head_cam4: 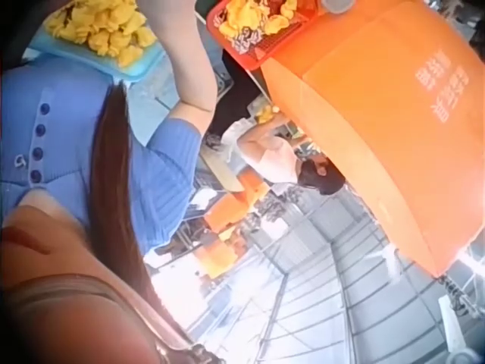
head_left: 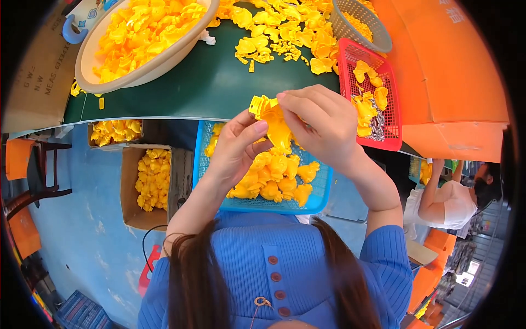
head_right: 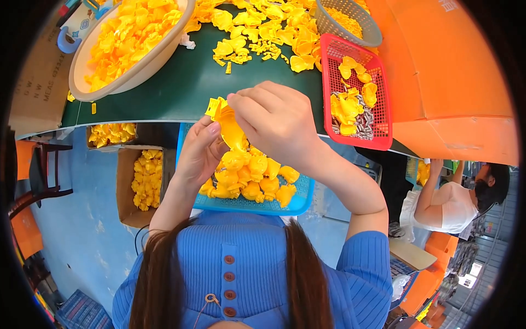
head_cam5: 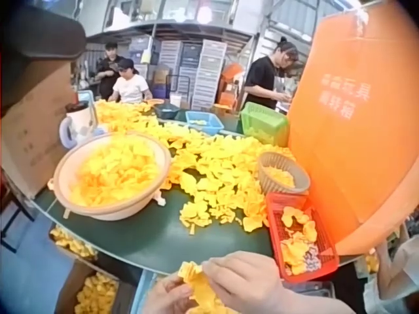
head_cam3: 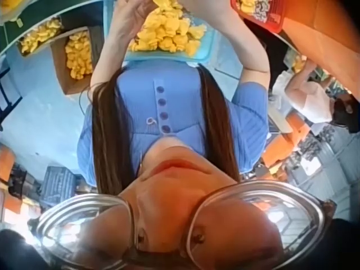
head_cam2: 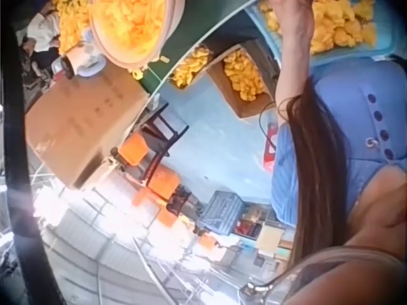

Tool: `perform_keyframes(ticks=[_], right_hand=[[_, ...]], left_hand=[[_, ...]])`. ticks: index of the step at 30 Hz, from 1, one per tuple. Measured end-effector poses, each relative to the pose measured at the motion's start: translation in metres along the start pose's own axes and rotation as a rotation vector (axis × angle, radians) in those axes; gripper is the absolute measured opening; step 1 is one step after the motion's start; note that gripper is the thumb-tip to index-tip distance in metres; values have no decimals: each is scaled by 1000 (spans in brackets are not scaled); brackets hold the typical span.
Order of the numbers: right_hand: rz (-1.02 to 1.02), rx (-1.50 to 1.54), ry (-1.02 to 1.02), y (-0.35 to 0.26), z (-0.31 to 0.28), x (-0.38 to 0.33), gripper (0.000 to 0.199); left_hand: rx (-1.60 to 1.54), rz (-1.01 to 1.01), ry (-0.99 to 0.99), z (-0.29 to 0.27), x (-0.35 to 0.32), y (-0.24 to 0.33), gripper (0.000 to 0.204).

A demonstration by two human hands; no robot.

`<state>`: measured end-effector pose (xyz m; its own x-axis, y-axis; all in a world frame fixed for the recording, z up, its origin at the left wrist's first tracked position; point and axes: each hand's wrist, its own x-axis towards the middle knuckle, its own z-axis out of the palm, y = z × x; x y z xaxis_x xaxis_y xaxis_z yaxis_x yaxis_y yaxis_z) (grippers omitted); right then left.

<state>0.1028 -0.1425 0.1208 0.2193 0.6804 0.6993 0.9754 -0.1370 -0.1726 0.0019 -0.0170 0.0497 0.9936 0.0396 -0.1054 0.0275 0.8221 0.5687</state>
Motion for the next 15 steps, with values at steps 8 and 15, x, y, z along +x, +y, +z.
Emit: perform_keyframes(ticks=[8,15], right_hand=[[-17,8,-19,2,0,-2,16],[25,18,-59,-1,-2,-1,15]], left_hand=[[24,-11,34,0,2,0,26],[38,-25,38,0,2,1,22]])
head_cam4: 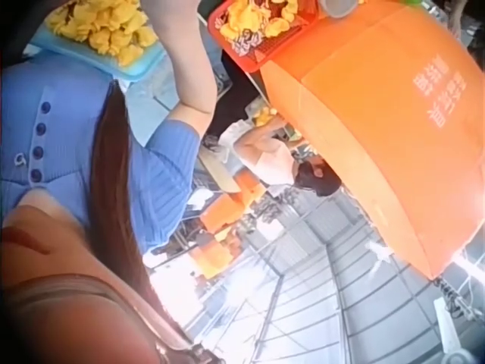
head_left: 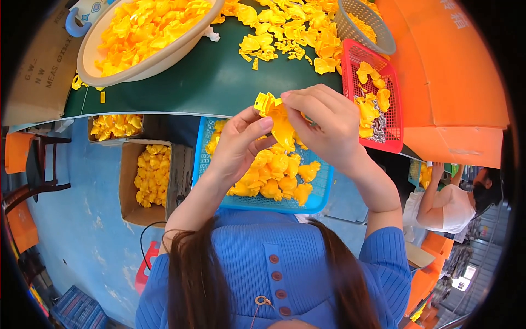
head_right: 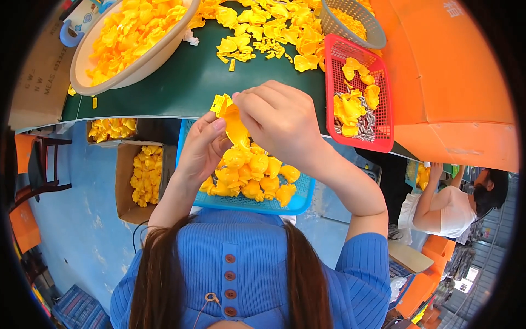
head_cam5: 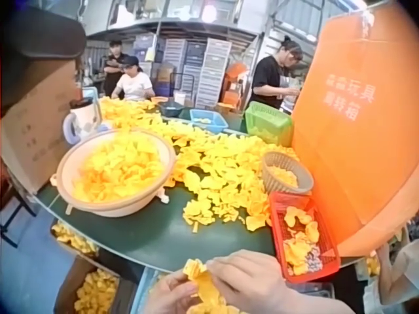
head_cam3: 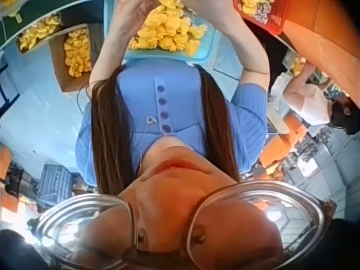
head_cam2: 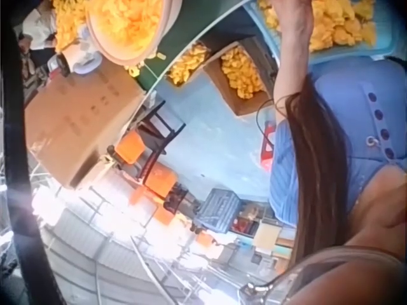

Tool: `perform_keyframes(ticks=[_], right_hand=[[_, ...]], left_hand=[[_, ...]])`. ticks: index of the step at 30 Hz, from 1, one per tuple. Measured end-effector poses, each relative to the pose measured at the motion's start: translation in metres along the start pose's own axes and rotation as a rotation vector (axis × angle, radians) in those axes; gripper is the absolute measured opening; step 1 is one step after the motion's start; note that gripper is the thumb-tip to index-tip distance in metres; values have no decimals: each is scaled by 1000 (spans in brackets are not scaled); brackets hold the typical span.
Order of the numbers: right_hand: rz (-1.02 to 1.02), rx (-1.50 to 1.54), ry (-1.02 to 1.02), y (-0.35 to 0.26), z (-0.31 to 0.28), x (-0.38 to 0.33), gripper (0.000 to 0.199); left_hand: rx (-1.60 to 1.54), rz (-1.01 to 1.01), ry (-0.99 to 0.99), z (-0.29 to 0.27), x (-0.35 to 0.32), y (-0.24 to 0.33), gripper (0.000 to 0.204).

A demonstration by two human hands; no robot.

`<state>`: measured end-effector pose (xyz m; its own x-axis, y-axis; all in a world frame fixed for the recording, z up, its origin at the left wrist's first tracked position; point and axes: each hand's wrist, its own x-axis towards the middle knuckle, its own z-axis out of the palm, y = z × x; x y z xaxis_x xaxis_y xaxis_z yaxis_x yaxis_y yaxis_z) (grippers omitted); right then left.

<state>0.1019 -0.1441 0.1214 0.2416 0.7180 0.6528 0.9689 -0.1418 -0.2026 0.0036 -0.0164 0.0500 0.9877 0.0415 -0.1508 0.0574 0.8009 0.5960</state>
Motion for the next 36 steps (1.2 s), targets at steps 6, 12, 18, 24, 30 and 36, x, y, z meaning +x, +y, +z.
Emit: perform_keyframes(ticks=[6,12,18,24,30,36], right_hand=[[0,0,-10,0,3,-1,15],[20,106,-113,5,0,-2,14],[39,157,-147,8,-2,-9,12],[114,191,-130,10,5,-20,10],[567,656,-281,21,-6,-21,12],[908,959,-337,26,-5,-23,14]], left_hand=[[-14,6,19,-5,1,-3,20],[51,28,40,-7,1,-2,17],[121,11,39,-9,2,0,16],[212,1,66,-14,6,-7,17],[299,39,42,-10,5,-1,24],[416,98,44,-8,5,3,37]])
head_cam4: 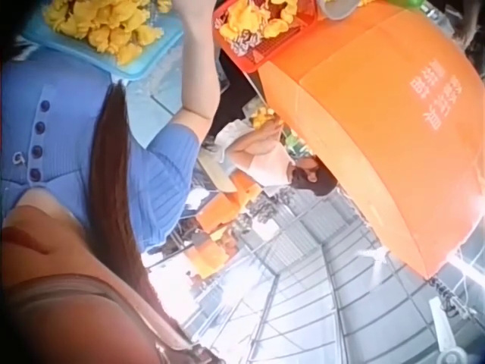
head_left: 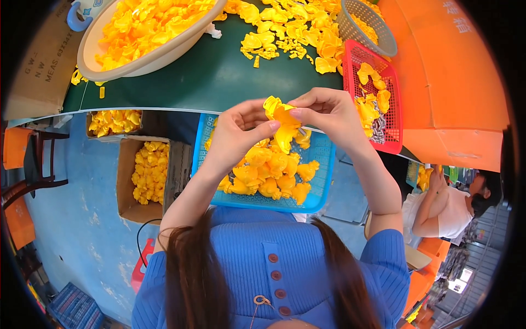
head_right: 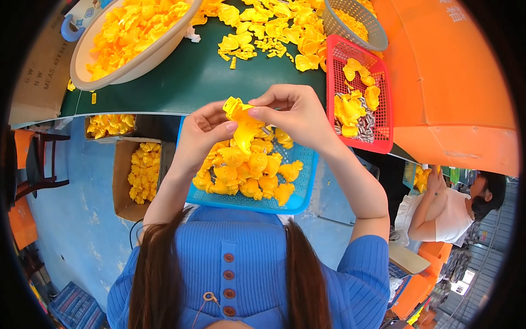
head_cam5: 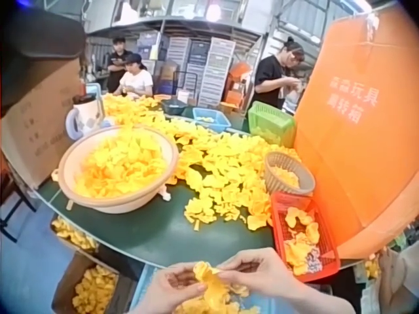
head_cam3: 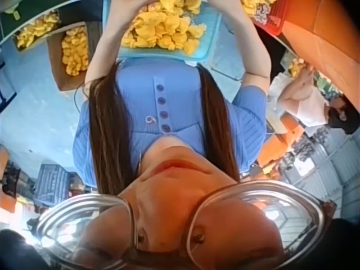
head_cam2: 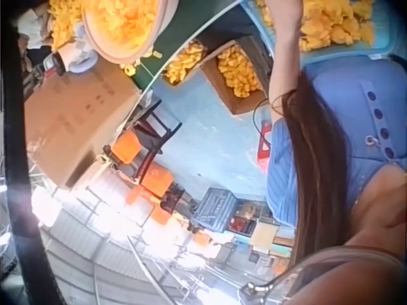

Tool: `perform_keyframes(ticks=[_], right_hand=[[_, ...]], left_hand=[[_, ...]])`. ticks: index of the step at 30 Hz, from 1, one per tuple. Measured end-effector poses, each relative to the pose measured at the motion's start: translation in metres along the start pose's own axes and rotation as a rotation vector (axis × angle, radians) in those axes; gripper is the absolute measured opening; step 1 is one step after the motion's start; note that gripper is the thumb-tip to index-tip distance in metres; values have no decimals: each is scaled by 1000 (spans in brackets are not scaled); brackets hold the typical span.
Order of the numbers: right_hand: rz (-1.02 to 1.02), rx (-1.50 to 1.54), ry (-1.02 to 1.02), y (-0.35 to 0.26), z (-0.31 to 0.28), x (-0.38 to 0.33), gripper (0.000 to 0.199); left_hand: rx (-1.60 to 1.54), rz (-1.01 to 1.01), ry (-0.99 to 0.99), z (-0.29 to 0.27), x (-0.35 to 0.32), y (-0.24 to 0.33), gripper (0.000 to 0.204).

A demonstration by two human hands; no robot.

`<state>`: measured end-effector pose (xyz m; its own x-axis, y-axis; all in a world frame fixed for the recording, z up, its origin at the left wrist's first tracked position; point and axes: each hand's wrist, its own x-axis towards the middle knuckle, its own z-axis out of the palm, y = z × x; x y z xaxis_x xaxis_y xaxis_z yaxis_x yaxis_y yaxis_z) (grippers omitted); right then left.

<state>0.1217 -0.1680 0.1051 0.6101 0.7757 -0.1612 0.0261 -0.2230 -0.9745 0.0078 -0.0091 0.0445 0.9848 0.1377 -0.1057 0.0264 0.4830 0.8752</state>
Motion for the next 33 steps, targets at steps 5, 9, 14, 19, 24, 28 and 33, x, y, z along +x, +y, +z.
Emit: perform_keyframes(ticks=[5,9,14,19,24,28,33], right_hand=[[71,-3,113,2,6,6,14],[91,30,165,-2,11,11,18],[204,312,103,-8,20,17,17],[257,386,29,-12,36,22,18],[258,506,-11,-12,58,31,19],[283,607,-5,-14,79,40,22],[291,606,-70,-10,91,52,17]], left_hand=[[382,485,298,11,-3,0,38],[819,830,16,-11,0,-11,42],[782,873,215,5,-1,-26,53],[646,1037,313,-8,3,-27,66],[633,1074,421,-29,6,-25,68],[660,1000,485,-44,2,-22,73],[627,1011,532,-54,-3,-16,67]])
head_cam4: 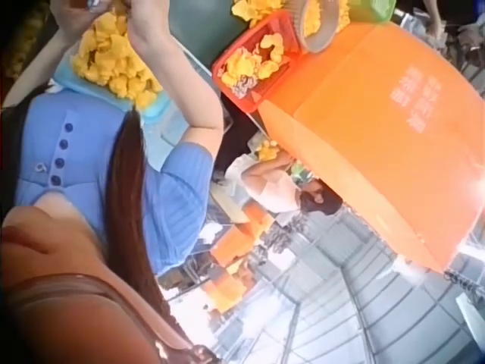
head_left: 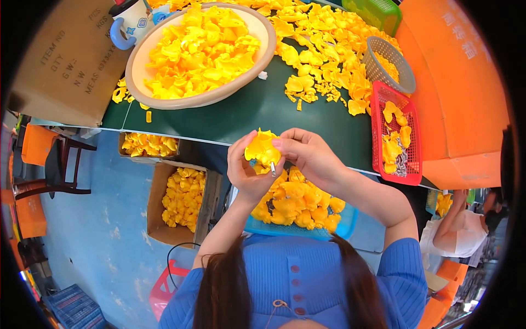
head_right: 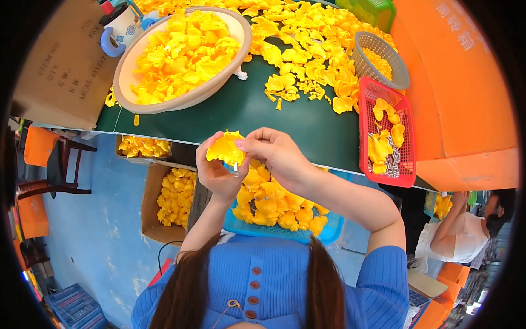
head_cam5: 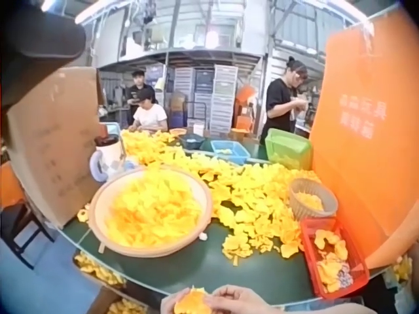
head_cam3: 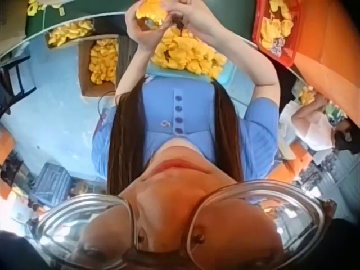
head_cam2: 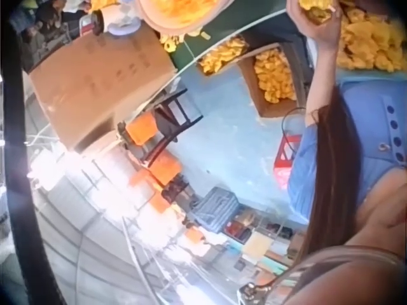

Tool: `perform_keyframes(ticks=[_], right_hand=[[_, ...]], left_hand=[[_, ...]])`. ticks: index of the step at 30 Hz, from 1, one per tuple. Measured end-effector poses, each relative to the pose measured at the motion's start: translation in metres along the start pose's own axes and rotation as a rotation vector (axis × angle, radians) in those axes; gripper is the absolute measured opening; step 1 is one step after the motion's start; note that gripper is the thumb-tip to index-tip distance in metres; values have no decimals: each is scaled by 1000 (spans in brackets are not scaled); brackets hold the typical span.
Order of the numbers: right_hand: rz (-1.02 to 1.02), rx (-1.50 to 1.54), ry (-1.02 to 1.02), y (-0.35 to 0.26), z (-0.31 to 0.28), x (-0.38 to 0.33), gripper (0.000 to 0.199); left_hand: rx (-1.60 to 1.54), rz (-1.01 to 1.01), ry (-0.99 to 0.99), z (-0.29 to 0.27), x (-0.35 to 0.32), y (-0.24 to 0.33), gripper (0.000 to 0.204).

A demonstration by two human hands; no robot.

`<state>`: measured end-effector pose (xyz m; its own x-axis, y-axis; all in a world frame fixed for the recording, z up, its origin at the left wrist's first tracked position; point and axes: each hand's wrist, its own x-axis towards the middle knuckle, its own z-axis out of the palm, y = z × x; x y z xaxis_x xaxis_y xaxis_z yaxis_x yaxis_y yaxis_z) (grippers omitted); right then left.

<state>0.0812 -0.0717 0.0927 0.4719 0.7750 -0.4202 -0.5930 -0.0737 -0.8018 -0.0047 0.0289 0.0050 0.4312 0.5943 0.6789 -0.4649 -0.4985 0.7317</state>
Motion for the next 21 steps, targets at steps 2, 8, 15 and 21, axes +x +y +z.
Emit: perform_keyframes(ticks=[2,8,15,21], right_hand=[[16,-79,-3,-3,4,6,17],[-475,-1119,77,-70,30,54,27],[-686,-1842,254,-88,35,238,18],[-777,-1766,334,-110,31,227,20]], left_hand=[[-17,-15,-7,-7,1,-2,66],[-83,-205,27,-42,7,-7,63],[-98,-139,-49,-36,5,6,62],[-97,-245,13,-46,0,11,60]])
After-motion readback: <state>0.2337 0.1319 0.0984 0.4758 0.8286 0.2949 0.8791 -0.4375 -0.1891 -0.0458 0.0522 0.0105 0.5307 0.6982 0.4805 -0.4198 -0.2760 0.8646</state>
